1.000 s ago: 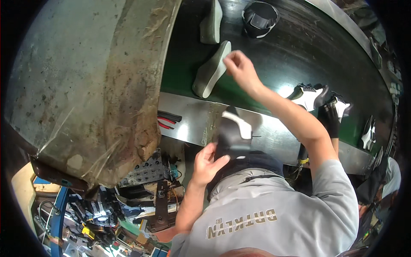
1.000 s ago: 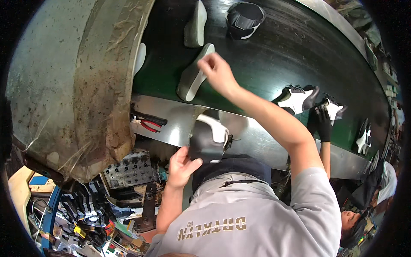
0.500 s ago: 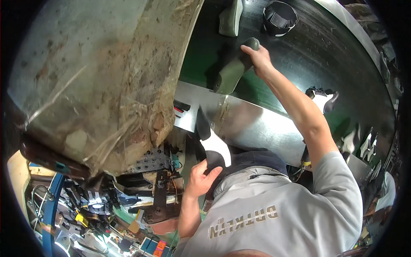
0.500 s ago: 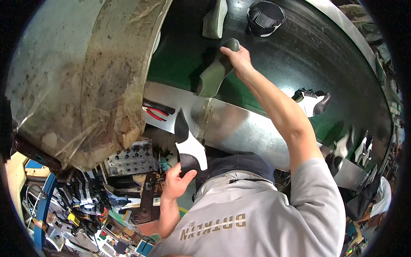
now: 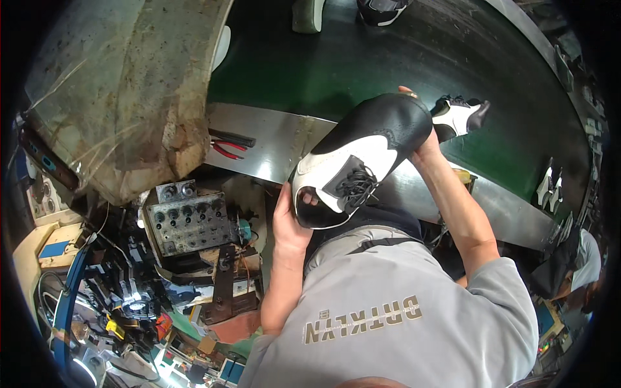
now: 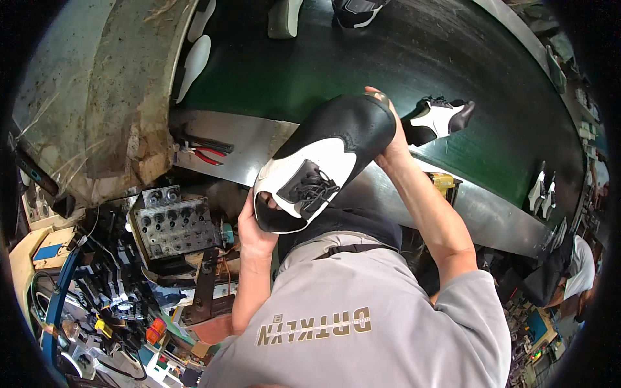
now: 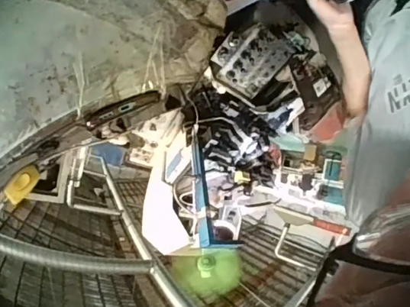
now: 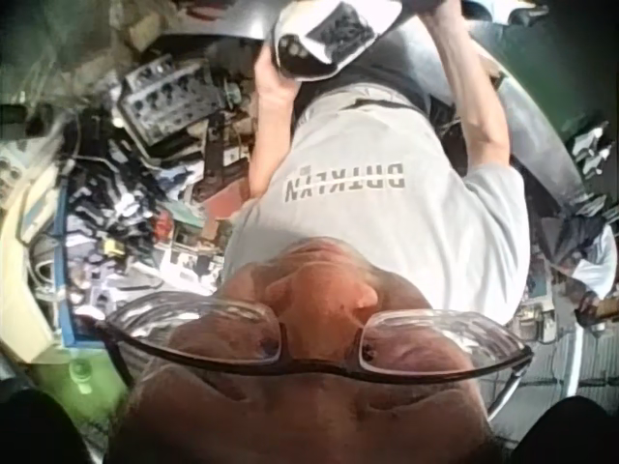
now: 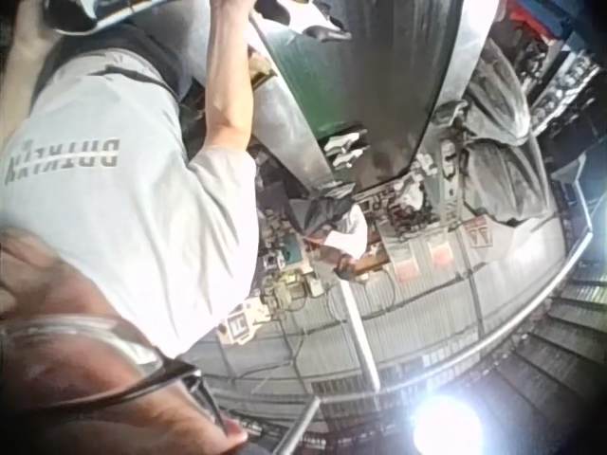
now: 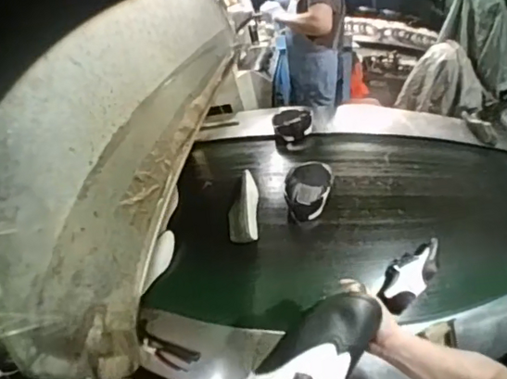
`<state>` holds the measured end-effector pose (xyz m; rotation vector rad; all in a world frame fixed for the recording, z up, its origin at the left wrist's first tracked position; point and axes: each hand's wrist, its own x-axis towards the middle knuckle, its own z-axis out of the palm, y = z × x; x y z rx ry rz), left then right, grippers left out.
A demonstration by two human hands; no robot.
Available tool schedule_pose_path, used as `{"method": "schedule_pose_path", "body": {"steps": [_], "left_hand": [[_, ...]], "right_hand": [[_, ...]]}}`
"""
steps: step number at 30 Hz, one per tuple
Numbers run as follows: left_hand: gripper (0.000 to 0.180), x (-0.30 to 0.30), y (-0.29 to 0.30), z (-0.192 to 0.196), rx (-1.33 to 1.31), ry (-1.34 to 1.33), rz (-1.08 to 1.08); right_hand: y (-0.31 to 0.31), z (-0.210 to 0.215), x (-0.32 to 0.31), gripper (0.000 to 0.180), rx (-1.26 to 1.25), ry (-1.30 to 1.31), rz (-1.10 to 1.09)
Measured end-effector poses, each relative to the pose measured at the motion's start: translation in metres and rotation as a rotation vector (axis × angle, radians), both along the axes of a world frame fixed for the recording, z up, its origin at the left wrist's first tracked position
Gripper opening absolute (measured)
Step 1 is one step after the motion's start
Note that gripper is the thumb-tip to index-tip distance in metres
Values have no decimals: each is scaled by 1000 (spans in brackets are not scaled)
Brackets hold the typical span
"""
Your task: The person repeatedly picks up black and white shoes and white insoles from a conveyor belt, places each shoe into a machine jig, and removes it after a brief cycle. The person handles the shoes one at a time and returns them to the belt after each operation.
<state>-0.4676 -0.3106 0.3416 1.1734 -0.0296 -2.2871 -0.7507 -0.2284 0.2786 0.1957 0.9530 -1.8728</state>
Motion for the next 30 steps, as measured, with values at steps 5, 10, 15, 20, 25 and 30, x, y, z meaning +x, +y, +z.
{"method": "schedule_pose_path", "body": {"steps": [5, 10, 15, 20, 25, 30], "left_hand": [[39, -10, 10, -12, -17, -6, -110], [41, -12, 18, -9, -42, 5, -72], [33, -1, 21, -17, -84, -104, 81], [27, -2, 31, 0, -182, -237, 126], [29, 2, 40, -3, -184, -248, 125], [38, 18, 62, -2, -57, -214, 31]], "right_hand": [[19, -3, 13, 35, -145, -204, 1], [27, 20, 19, 38, -33, -142, 44], [14, 57, 15, 52, -156, -114, 36], [2, 47, 21, 36, 41, 132, 84], [-13, 30, 18, 29, 175, 251, 105], [-28, 36, 18, 27, 180, 265, 235]]}}
